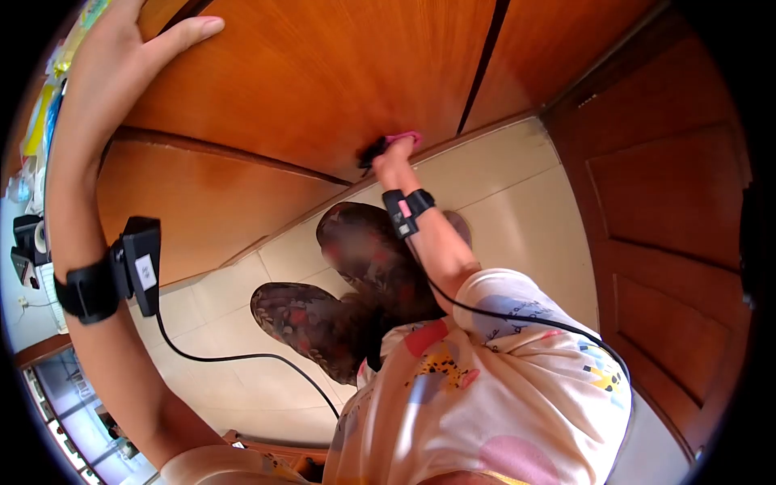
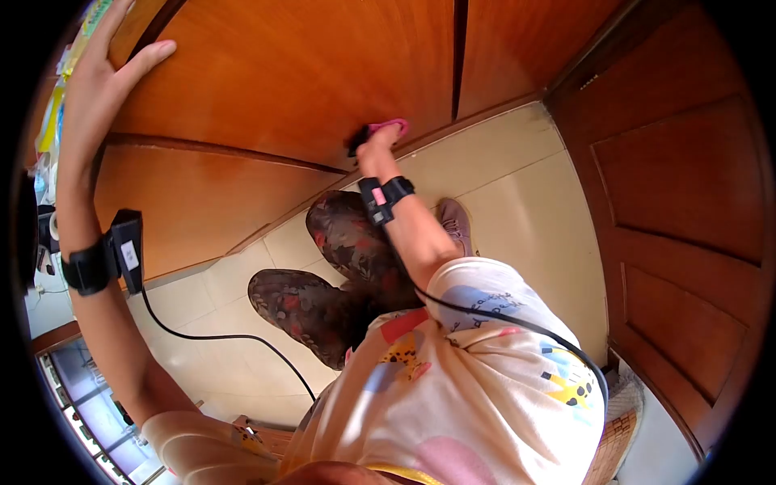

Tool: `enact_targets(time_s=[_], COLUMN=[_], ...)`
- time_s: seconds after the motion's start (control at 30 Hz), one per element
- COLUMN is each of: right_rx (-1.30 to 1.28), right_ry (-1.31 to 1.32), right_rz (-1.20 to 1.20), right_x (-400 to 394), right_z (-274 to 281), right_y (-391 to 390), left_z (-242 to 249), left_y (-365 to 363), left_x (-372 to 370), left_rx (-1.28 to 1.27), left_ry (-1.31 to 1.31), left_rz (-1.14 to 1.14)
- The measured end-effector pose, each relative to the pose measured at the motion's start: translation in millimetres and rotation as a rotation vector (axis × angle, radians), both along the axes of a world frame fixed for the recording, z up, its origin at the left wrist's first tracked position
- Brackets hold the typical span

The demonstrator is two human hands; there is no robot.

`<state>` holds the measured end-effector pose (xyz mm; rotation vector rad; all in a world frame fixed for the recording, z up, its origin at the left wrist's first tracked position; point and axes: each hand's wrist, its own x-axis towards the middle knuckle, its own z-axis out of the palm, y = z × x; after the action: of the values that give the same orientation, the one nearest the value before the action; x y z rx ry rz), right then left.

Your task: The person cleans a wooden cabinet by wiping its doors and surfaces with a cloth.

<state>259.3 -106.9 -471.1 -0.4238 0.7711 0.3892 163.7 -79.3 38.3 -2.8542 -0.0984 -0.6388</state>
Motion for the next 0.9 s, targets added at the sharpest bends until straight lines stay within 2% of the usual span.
enact_targets(time_s=[0.07, 0.13, 0.17, 0.23, 0.27, 0.33, 0.43, 0.53, 0.73, 0.8, 0.9], right_rx=[0.006, 0.152, 0.155, 0.207, 0.271, 0.294, -0.131, -0.299, -0.246, -0.225, -0.277], right_ry=[0.049, 0.104, 0.094, -0.031, -0.185, -0.175, -0.194, -0.117, 0.091, 0.012, 0.052], right_rz=[-0.016, 0.160, 0.350, 0.367, 0.428, 0.376, 0.186, -0.022, -0.124, -0.053, -0.012], right_x=[-27.9, -57.7, -72.4, -92.4, -98.6, -93.5, -79.3, -46.3, 28.9, 49.2, 37.6], right_z=[30.9, 99.1, 161.0, 215.8, 217.8, 222.7, 207.1, 159.7, 37.7, -64.9, -109.5], right_y=[24.6, 17.5, -1.7, -14.5, -20.0, -24.3, -16.4, -12.2, -32.0, -31.4, -20.9], left_z=[1.2, 2.8, 4.0, 6.4, 5.7, 4.5, 4.2, 6.1, 6.1, 7.3, 3.8], left_y=[-2.1, -6.8, -5.1, -6.1, -2.9, 3.9, 17.0, 27.3, 37.1, 38.8, 39.7], left_x=[-1.1, -1.6, -2.6, -5.1, -5.7, -8.0, -17.2, -23.8, -31.5, -30.2, -23.5], left_rx=[-0.053, 0.005, 0.018, -0.025, -0.019, -0.005, 0.021, 0.037, 0.049, 0.056, 0.075], left_ry=[-0.030, -0.013, -0.002, 0.025, 0.025, 0.032, 0.034, 0.041, 0.035, 0.031, 0.005], left_rz=[-0.074, -0.020, -0.014, -0.056, -0.053, -0.054, -0.049, -0.050, -0.053, -0.055, -0.110])
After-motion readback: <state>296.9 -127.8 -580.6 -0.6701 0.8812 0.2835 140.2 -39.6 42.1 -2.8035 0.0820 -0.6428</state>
